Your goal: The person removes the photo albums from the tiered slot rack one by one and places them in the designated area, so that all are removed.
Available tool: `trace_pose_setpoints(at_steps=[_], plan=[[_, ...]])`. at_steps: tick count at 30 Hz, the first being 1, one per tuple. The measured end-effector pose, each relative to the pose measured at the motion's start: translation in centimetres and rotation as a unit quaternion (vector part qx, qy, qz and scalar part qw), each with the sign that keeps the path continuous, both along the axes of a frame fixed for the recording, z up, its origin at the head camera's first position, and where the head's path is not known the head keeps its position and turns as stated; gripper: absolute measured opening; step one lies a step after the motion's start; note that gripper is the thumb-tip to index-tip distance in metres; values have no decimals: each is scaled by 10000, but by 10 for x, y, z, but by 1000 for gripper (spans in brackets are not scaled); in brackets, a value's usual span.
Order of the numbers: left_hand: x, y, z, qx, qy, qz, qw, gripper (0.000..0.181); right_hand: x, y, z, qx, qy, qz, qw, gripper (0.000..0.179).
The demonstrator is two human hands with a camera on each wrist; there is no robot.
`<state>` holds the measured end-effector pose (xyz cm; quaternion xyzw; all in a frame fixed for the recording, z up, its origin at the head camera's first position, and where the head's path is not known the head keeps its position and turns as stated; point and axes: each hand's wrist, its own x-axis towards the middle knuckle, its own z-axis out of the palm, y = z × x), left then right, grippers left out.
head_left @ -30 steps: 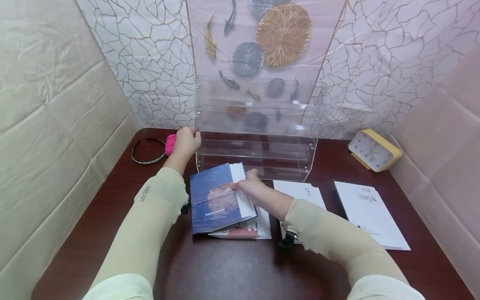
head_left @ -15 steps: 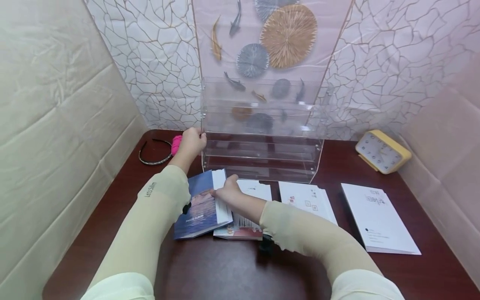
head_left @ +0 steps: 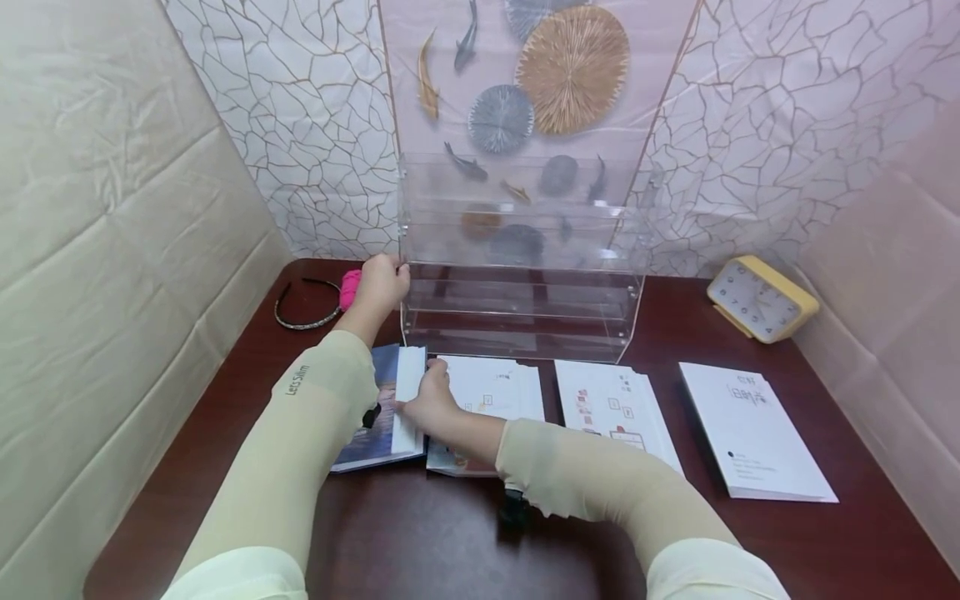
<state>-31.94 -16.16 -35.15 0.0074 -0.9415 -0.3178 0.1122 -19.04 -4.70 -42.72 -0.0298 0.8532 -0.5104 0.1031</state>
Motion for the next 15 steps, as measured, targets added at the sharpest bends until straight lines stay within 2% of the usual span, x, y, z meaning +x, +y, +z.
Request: trace_pose_setpoints(at_steps=[4,9,11,13,15], plan=[[-3,3,0,31,-41,-2,10000,31,9,0,-4,628,290,834,9941,88],[-6,5,-1,103,-205,-1,9997,33,14,-1,-5,1260,577,1790,9740,87],[-6,5,-1,129,-268,-8,9996,33,14,-2,-5,1447,668,2020,9663,85],[-7,5,-1,143,-318,-47,9994,34,13,-2,-6,1487,631,2081,9647,84],[-8,5,-1,135,-348,-89,9993,35,11,-1,-4,1416,515,2057,9669,84]])
